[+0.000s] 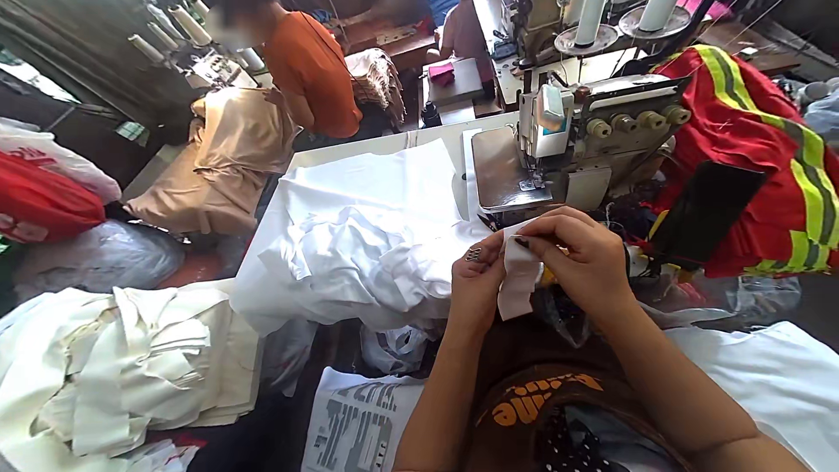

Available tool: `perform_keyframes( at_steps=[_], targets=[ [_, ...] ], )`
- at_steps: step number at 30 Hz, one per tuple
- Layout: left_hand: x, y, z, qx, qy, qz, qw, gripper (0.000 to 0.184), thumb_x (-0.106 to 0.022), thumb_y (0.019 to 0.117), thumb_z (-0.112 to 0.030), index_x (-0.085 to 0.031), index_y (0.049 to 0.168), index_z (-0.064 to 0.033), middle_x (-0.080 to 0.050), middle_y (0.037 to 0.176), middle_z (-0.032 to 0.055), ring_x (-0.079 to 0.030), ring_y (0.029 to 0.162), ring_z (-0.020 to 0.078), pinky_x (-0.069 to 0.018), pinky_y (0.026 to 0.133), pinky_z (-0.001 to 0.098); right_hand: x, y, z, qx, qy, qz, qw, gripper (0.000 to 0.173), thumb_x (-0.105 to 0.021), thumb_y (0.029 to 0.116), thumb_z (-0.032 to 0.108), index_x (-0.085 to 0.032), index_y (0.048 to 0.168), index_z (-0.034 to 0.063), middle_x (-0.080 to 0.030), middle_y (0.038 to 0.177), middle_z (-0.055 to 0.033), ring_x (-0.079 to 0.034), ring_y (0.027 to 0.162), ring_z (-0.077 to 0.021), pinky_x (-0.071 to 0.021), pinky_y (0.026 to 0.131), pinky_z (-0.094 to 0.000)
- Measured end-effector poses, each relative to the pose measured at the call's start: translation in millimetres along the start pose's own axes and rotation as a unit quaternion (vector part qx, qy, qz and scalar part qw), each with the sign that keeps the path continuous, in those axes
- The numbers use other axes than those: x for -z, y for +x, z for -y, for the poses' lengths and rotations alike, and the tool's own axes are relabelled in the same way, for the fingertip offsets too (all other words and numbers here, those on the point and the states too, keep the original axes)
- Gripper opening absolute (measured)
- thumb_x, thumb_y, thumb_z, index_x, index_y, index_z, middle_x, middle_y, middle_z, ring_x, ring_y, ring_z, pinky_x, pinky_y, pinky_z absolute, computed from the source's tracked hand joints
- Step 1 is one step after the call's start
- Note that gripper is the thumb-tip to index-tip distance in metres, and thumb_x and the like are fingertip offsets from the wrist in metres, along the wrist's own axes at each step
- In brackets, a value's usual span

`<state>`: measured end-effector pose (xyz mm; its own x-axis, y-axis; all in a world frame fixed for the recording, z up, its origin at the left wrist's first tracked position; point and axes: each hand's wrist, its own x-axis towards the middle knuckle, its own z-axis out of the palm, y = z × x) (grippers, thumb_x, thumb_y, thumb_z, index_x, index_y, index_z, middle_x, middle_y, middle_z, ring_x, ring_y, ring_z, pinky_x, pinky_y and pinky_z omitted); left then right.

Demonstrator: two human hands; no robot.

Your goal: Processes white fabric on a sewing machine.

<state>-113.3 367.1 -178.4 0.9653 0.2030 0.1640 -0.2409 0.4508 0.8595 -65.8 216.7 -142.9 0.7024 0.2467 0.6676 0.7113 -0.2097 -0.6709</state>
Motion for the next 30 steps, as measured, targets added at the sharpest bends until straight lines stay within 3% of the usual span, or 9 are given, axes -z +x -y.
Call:
perform_keyframes(
  at_steps=[6, 10, 13, 16, 19, 22, 24, 26, 30],
  targets=[
    [2, 2, -2, 0.002, 0.047, 0.015, 0.999, 0.023, -0.061, 0.0949, -0.004, -0.072, 0.115, 0.0019, -0.075, 0.100, 0.0062, -0.071, 0.091, 0.0112, -0.0596, 0.085, 0.0310, 1, -4, -4, -0.018, -0.028, -0.007, 0.999, 0.007, -0.072, 0.0919, 0.008, -0.074, 0.098, 0.0051, -0.070, 0.097, -0.0024, -0.065, 0.084, -0.0023, -0.0562, 0.073, -0.0156],
    [-1, 11, -7, -0.017, 0.134, 0.005, 0.991, 0.014, -0.067, 0.0945, 0.000, -0.074, 0.107, 0.0009, -0.075, 0.094, 0.0053, -0.071, 0.085, 0.0097, -0.0600, 0.080, 0.0286, -7, -5, -13, -0.050, 0.004, -0.026, 0.998, 0.007, -0.074, 0.0894, 0.008, -0.070, 0.094, 0.0041, -0.066, 0.099, -0.0050, -0.063, 0.080, -0.0039, -0.0559, 0.068, -0.0165],
    [3, 36, -9, -0.044, 0.246, 0.050, 0.967, 0.014, -0.063, 0.0977, -0.001, -0.074, 0.106, -0.0015, -0.074, 0.097, 0.0025, -0.069, 0.087, 0.0069, -0.0588, 0.081, 0.0269, -9, -1, -24, -0.132, 0.096, -0.018, 0.986, 0.023, -0.075, 0.0886, 0.004, -0.065, 0.109, 0.0049, -0.067, 0.112, -0.0050, -0.069, 0.079, -0.0077, -0.0626, 0.068, -0.0253],
    [11, 81, -9, -0.106, 0.370, 0.157, 0.910, 0.014, -0.064, 0.0975, -0.001, -0.073, 0.108, -0.0013, -0.068, 0.106, 0.0062, -0.066, 0.094, 0.0085, -0.0569, 0.087, 0.0274, -10, 8, -44, -0.251, 0.213, -0.002, 0.944, 0.035, -0.068, 0.0887, -0.008, -0.058, 0.120, 0.0034, -0.071, 0.096, -0.0065, -0.071, 0.067, -0.0154, -0.0645, 0.063, -0.0328],
    [9, 121, -1, -0.110, 0.456, 0.199, 0.860, 0.014, -0.069, 0.0949, -0.004, -0.074, 0.108, -0.0033, -0.070, 0.105, 0.0092, -0.068, 0.094, 0.0160, -0.0565, 0.087, 0.0368, -14, 15, -75, -0.347, 0.252, -0.033, 0.903, 0.033, -0.065, 0.0933, -0.009, -0.055, 0.123, -0.0004, -0.069, 0.079, -0.0109, -0.069, 0.060, -0.0191, -0.0634, 0.061, -0.0353],
    [5, 142, 25, -0.159, 0.552, 0.183, 0.798, 0.013, -0.075, 0.0921, -0.011, -0.069, 0.103, -0.0074, -0.069, 0.093, 0.0089, -0.067, 0.083, 0.0235, -0.0563, 0.073, 0.0471, -20, 13, -98, -0.379, 0.245, -0.081, 0.889, 0.031, -0.063, 0.0943, -0.009, -0.055, 0.124, -0.0026, -0.068, 0.078, -0.0125, -0.068, 0.058, -0.0200, -0.0626, 0.060, -0.0352],
    [0, 142, 43, -0.274, 0.616, 0.156, 0.722, 0.005, -0.073, 0.0923, -0.008, -0.075, 0.097, -0.0059, -0.071, 0.100, 0.0117, -0.068, 0.095, 0.0293, -0.0552, 0.085, 0.0499, -22, 11, -103, -0.378, 0.244, -0.097, 0.888, 0.032, -0.062, 0.0939, -0.010, -0.053, 0.124, -0.0036, -0.067, 0.075, -0.0116, -0.067, 0.055, -0.0183, -0.0617, 0.058, -0.0331],
    [-13, 127, 57, -0.323, 0.672, 0.113, 0.657, 0.013, -0.066, 0.0909, 0.002, -0.076, 0.096, -0.0041, -0.069, 0.105, 0.0150, -0.065, 0.102, 0.0353, -0.0525, 0.089, 0.0526, -21, 8, -105, -0.374, 0.241, -0.107, 0.889, 0.034, -0.062, 0.0921, -0.011, -0.053, 0.124, -0.0036, -0.065, 0.073, -0.0099, -0.065, 0.054, -0.0160, -0.0607, 0.056, -0.0309],
    [-36, 88, 84, -0.285, 0.727, 0.019, 0.624, 0.029, -0.066, 0.0900, 0.001, -0.075, 0.118, -0.0036, -0.070, 0.116, 0.0183, -0.068, 0.108, 0.0361, -0.0559, 0.090, 0.0500, -14, 4, -107, -0.387, 0.208, -0.111, 0.891, 0.038, -0.068, 0.0897, -0.008, -0.054, 0.124, 0.0000, -0.065, 0.075, -0.0064, -0.062, 0.059, -0.0107, -0.0553, 0.059, -0.0264]
  ],
)
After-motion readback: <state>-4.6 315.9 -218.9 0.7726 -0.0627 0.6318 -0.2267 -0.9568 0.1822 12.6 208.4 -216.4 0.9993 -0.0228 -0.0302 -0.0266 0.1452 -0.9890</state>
